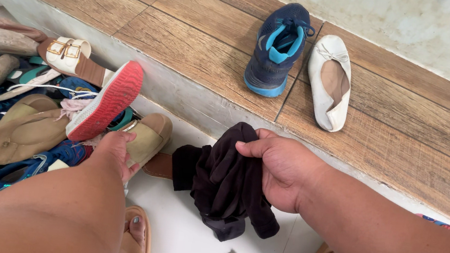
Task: The person wipes a blue sneaker with a dark cloth, then places it on a stair. They pick up and wipe a pair of black shoes and a pair of beige shoes, placing them on the stairs. Finally, they wipe a beige slide sandal with the cloth.
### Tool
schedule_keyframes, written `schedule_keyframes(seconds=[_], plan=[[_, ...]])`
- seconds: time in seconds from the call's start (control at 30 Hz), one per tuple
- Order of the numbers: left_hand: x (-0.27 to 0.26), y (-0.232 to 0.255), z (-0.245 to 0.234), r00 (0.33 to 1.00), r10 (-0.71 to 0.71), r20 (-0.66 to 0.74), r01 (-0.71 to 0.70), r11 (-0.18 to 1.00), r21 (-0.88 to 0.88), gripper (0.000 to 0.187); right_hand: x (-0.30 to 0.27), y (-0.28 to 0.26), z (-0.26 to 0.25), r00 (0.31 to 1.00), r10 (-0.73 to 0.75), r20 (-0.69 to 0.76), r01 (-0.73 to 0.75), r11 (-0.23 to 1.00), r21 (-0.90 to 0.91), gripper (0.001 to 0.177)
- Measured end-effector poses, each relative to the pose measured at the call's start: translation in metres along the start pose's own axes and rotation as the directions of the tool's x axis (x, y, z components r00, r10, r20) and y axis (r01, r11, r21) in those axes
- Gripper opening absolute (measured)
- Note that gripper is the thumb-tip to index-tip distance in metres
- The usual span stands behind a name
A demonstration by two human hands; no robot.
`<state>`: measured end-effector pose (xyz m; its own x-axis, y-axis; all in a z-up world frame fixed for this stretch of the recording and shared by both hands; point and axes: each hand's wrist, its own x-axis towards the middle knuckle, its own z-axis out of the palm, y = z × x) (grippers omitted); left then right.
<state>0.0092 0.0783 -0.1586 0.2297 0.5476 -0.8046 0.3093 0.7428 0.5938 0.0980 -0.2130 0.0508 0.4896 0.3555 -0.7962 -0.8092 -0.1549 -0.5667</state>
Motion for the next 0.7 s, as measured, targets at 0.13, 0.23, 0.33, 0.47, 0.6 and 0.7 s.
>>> schedule_keyframes(seconds=[0.13,0.23,0.33,0.47,0.6,0.7], plan=[[-0.006,-0.001,0.008,0.998,-0.055,0.038,0.054,0.998,0.021,0.044,-0.001,-0.001,-0.003,0.989,-0.036,0.147,0.038,0.999,-0.007,0.059],[-0.010,-0.006,0.022,0.997,-0.077,-0.017,0.078,0.997,0.001,0.043,-0.002,0.001,-0.005,0.999,-0.015,0.040,0.015,1.000,-0.004,0.063],[-0.015,-0.013,0.029,0.997,-0.072,-0.018,0.072,0.997,-0.033,0.041,-0.003,0.002,-0.005,0.993,-0.035,0.115,0.036,0.999,-0.007,0.062],[-0.026,-0.017,0.049,0.986,-0.134,0.101,0.145,0.983,-0.110,0.039,-0.013,-0.001,-0.002,0.993,-0.051,0.110,0.052,0.999,-0.008,0.058],[-0.052,-0.008,0.071,0.924,-0.070,0.377,0.163,0.961,-0.222,0.035,-0.026,-0.001,0.003,0.984,-0.094,0.150,0.094,0.996,0.009,0.045],[-0.083,0.007,0.086,0.870,-0.049,0.490,0.169,0.964,-0.203,0.036,-0.037,-0.001,0.005,0.973,-0.113,0.202,0.116,0.993,-0.002,0.030]])
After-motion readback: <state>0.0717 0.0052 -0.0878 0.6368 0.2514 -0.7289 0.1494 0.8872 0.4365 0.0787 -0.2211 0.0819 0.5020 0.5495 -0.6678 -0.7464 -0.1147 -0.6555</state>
